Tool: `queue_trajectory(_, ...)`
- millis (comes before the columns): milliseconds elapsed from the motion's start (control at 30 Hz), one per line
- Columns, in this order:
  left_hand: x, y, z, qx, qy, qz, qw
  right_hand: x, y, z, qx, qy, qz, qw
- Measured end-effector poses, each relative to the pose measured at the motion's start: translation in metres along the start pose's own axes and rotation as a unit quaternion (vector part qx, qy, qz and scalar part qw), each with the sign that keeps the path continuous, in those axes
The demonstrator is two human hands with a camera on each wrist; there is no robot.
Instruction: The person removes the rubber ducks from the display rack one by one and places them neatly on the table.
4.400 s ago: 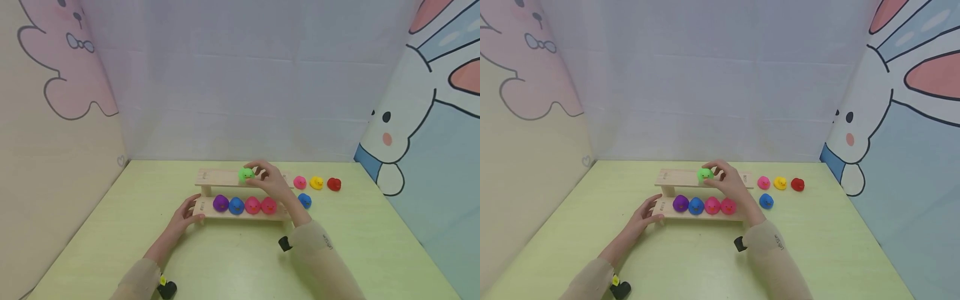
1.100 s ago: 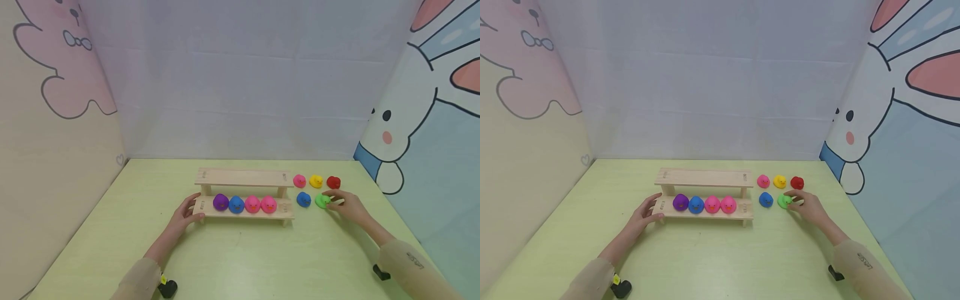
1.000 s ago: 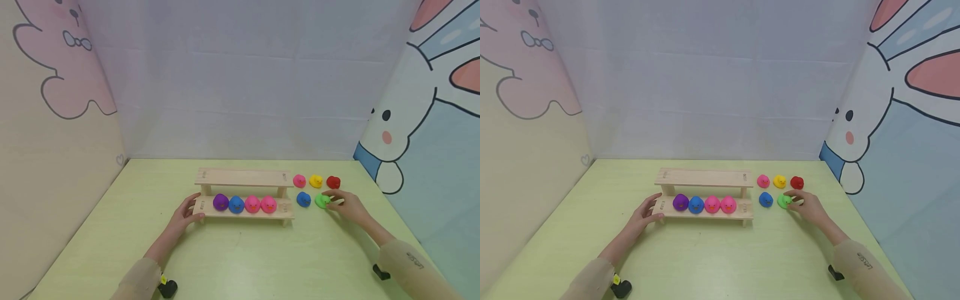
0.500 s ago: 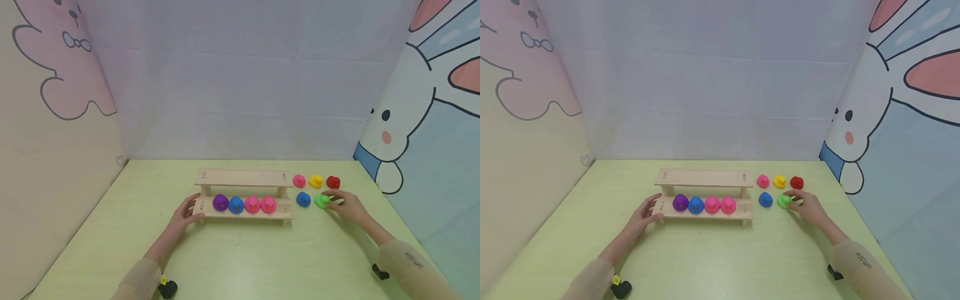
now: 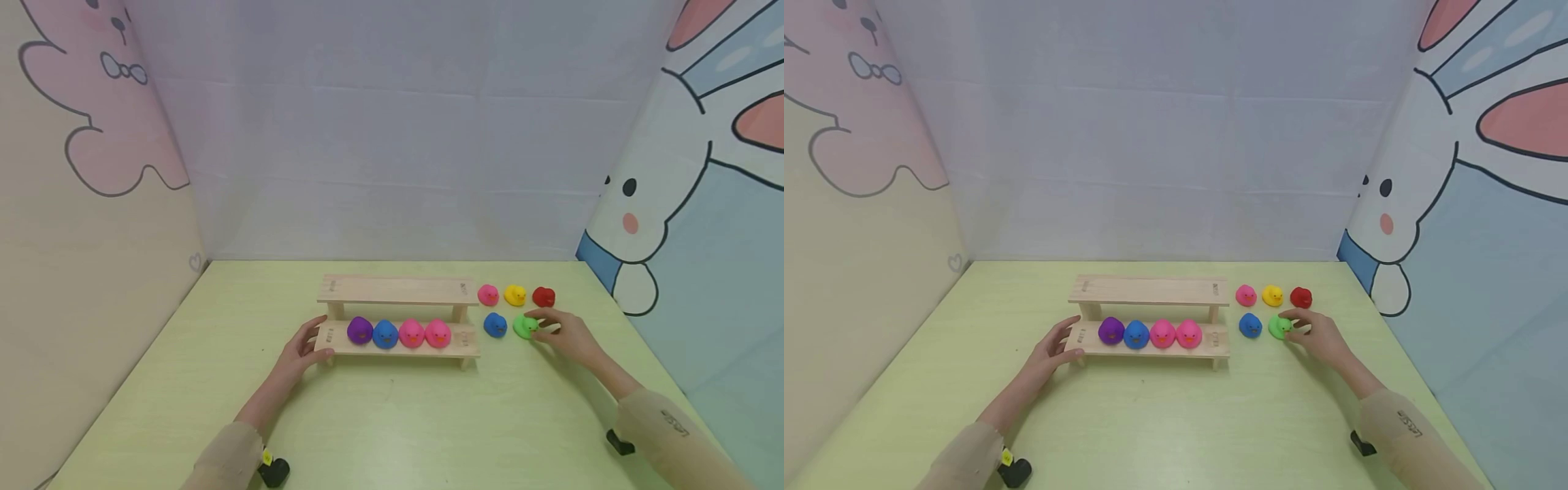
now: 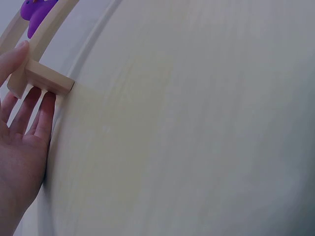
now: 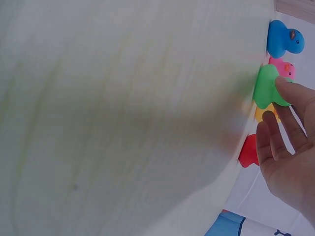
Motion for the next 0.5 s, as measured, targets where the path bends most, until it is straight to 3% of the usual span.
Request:
queue_trajectory(267,-0.0002,0.0012,0.0005,0.000,-0.001,-0.002,1.0000,0.0007,0.0010,-0.0002,0.011,0.001,0.002,1.000)
queue_trajectory(500,-0.0002,0.0022,0.0011,-0.003,0.000,-0.004,1.0000,-0.0014,0.0047,-0.0027,-0.005,0.007,-0.001,1.000)
Point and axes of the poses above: each hand's wrist, its own z-axis towards the middle knuckle, its own x-axis out of the palm, y = z × x, the point moved 5 cm from there along z, towards the middle knuckle, and after that the axes turned 14 degrees about z, right-handed, at the moved point
